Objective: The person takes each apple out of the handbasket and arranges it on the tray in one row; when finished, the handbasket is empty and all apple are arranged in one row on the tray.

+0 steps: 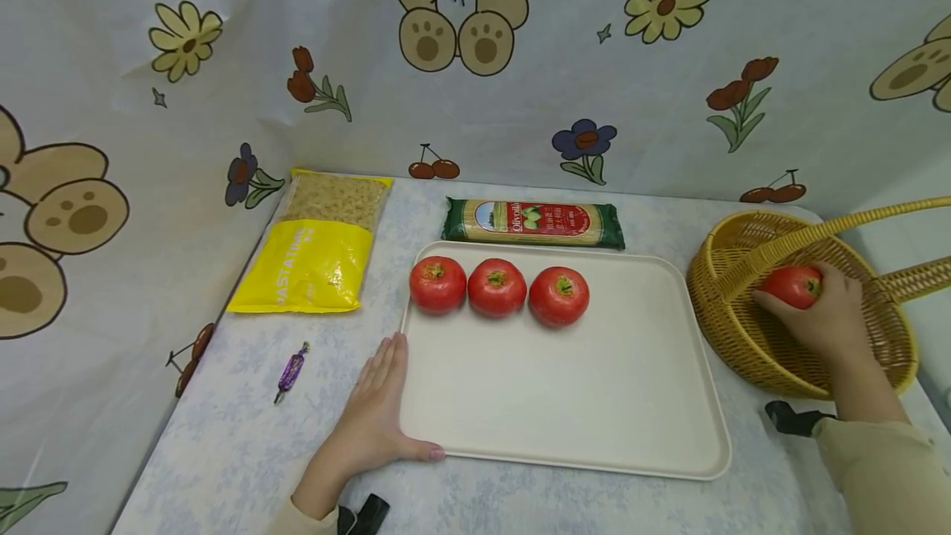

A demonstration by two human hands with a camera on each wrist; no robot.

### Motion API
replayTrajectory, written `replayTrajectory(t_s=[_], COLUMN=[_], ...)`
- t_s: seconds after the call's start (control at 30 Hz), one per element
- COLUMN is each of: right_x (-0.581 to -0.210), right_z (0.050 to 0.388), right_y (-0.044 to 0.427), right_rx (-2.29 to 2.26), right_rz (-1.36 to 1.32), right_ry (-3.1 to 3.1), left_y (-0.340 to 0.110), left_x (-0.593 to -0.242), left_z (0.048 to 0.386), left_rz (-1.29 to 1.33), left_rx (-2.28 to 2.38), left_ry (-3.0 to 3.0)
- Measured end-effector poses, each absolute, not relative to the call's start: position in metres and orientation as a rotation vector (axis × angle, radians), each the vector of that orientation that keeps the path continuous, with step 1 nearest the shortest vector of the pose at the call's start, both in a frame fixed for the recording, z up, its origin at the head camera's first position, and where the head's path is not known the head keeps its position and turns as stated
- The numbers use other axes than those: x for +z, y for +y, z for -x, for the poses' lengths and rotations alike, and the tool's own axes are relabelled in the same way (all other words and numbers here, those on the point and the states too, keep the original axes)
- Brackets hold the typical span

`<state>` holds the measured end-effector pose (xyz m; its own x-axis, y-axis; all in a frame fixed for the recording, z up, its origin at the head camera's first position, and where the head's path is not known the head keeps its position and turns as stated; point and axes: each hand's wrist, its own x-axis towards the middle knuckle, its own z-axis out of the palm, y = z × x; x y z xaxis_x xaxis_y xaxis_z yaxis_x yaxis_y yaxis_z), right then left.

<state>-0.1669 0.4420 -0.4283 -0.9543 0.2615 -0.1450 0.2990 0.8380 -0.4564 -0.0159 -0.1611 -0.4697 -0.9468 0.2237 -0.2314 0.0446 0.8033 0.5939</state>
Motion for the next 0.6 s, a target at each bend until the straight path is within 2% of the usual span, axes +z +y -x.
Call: replayTrajectory(t_s=[0.33, 0.6], right_x=[-0.413, -0.389], right_z=[0.154, 0.123], right_y=[0.436, 0.417], right_rx=[-0.633, -0.611], right_rz=[-0.557, -0.602], right_ry=[2.977, 3.045], left_y=[-0.161, -0.161], left_x=[-0.471, -0.470], left_z=[0.016, 0.016], left_rz=[-0.209, -0.204], left_rx=[0.897, 0.867], left_ry=[2.711, 2.700])
